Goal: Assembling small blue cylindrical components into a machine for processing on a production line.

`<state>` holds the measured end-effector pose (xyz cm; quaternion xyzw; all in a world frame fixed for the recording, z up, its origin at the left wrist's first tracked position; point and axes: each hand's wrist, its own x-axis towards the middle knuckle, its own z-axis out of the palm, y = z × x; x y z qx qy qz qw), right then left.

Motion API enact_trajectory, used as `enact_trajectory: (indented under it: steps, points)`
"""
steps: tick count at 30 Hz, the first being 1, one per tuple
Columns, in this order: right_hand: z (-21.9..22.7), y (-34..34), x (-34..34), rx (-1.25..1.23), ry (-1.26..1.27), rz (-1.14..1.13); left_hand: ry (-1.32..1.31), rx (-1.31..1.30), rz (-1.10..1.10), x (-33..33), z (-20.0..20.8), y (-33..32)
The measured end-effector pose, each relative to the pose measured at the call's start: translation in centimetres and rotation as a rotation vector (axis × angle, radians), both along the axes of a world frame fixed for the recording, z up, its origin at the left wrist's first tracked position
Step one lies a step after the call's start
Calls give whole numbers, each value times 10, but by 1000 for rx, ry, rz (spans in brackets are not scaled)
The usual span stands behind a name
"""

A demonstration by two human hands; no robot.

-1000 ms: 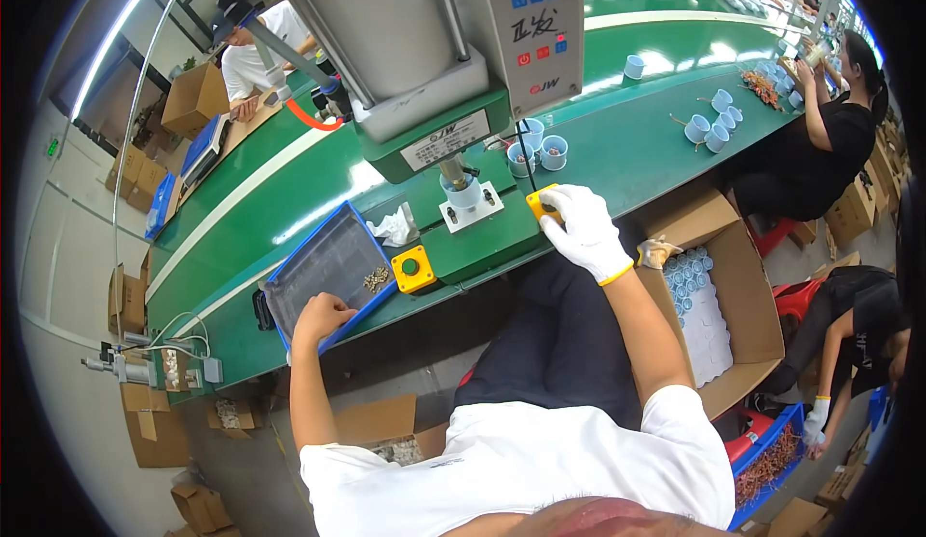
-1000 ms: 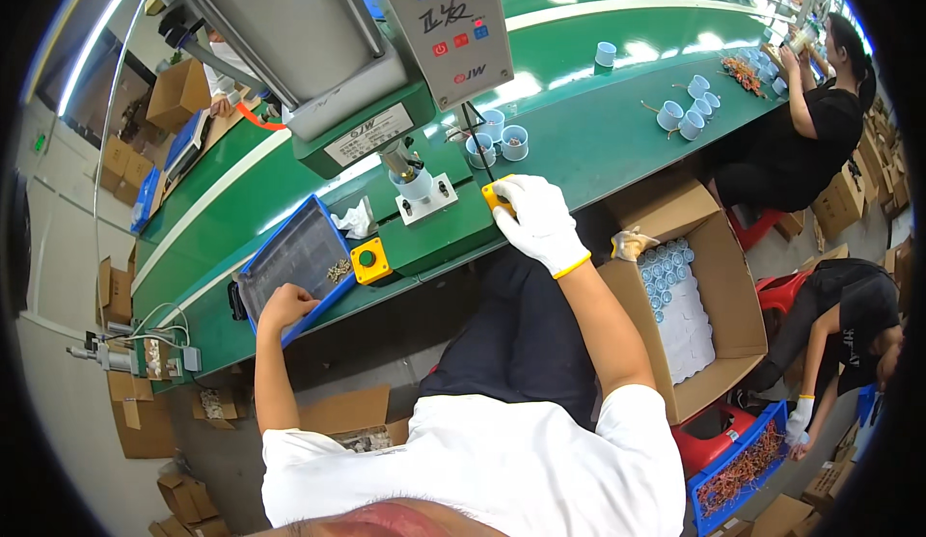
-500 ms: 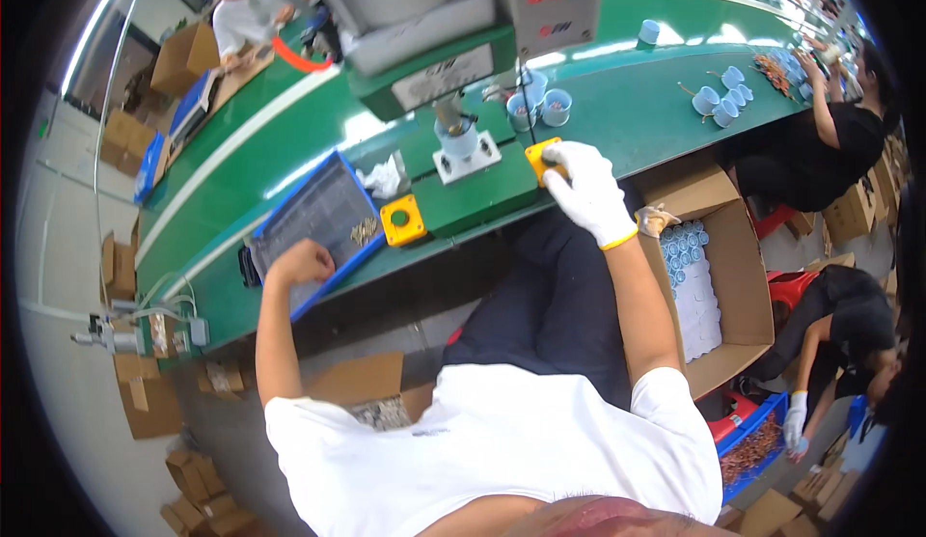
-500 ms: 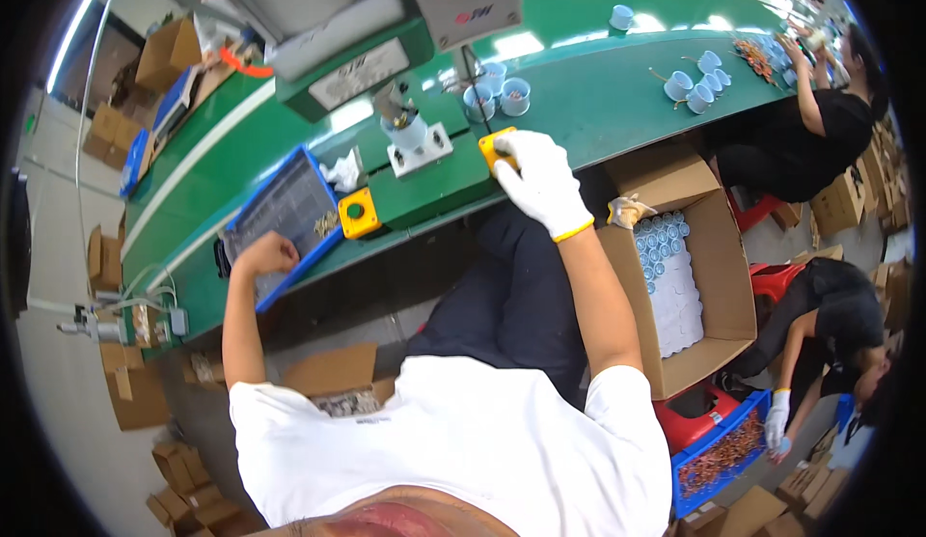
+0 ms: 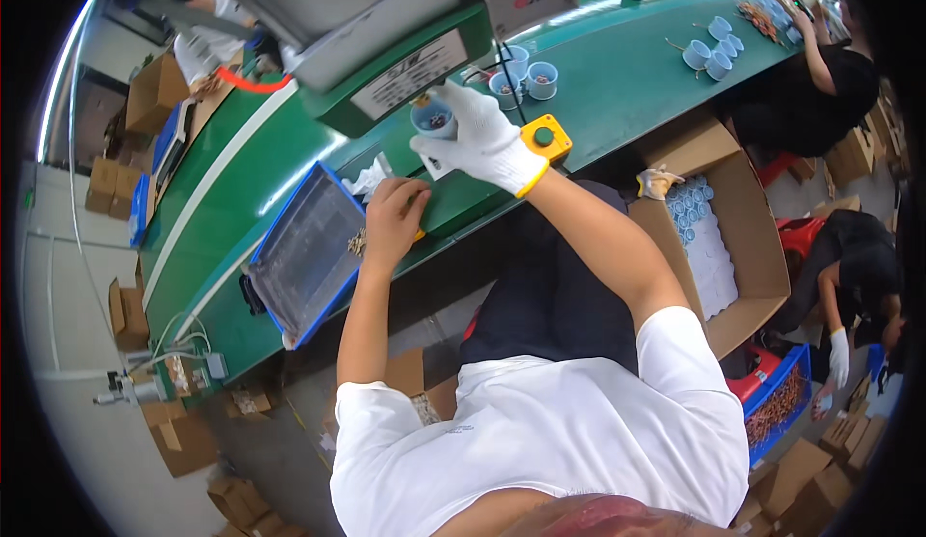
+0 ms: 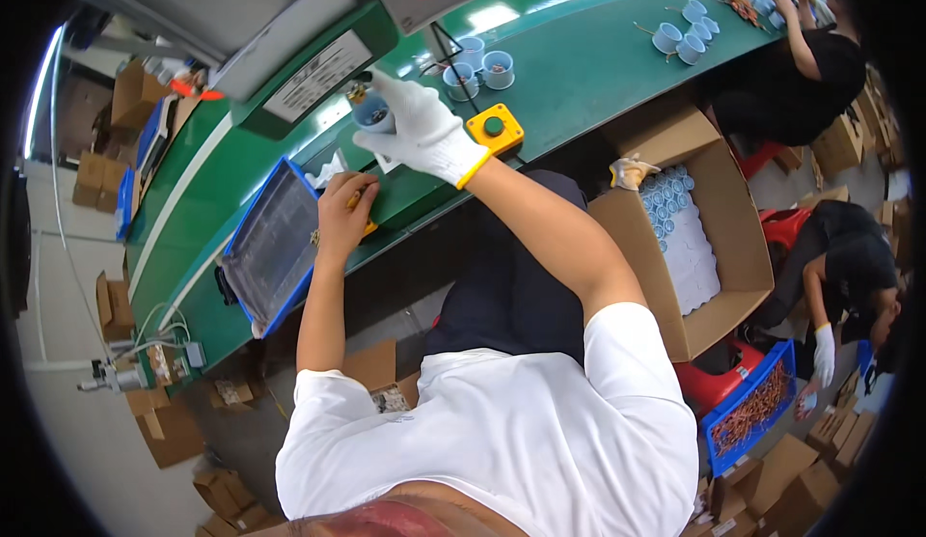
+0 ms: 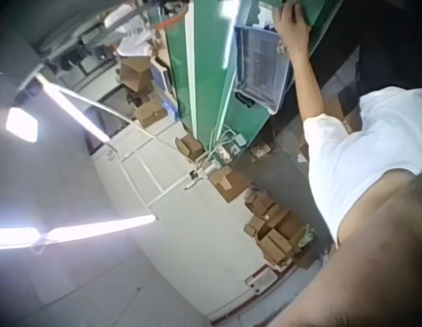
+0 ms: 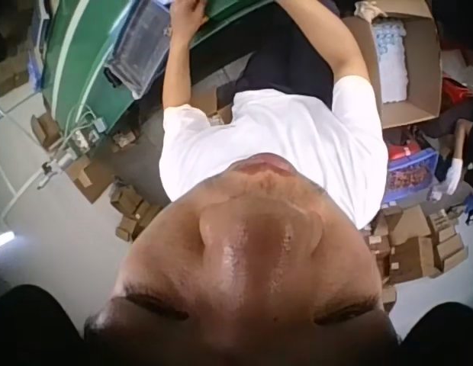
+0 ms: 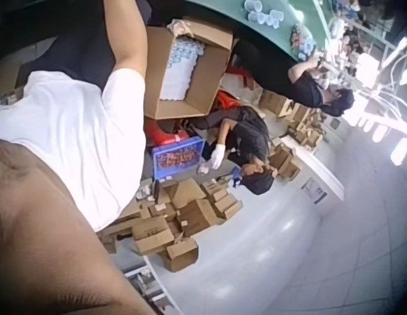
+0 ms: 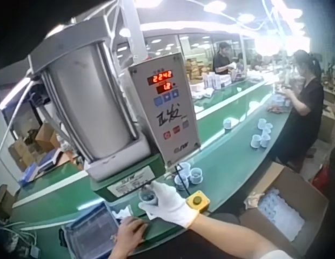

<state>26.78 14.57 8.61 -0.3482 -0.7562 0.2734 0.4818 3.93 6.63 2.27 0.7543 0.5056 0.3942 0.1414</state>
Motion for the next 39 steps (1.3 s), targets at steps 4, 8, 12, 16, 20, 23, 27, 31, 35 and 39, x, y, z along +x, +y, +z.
enact_trajectory:
  steps: [4,8,12,16,20,23,27,31,35,39]
  points:
    - [-14,4,30,36,212,11,78,17,-37,-4,-1,9]
    - [4,41,72,469,108,-100,91,-72,-71,1,1,12]
    - [-35,87,114,133,708,-303,84,-60,-62,-2,-1,10]
    - [-65,180,137,-29,306,-519,86,-48,-108,3,4,15]
    - [-82,229,148,-120,-21,-563,29,-141,-113,6,1,18]
    - [-76,200,156,-175,-170,-482,9,-168,-81,-2,2,13]
    - [-81,117,172,98,-615,-312,-39,-175,-43,-6,1,11]
    - [-101,91,183,53,-368,-275,-7,-142,-82,-4,0,17]
    - [-44,14,111,-77,238,-108,-57,-136,-92,-9,-3,15]
    - [-8,-18,25,70,68,-108,-47,-167,-57,-7,1,12]
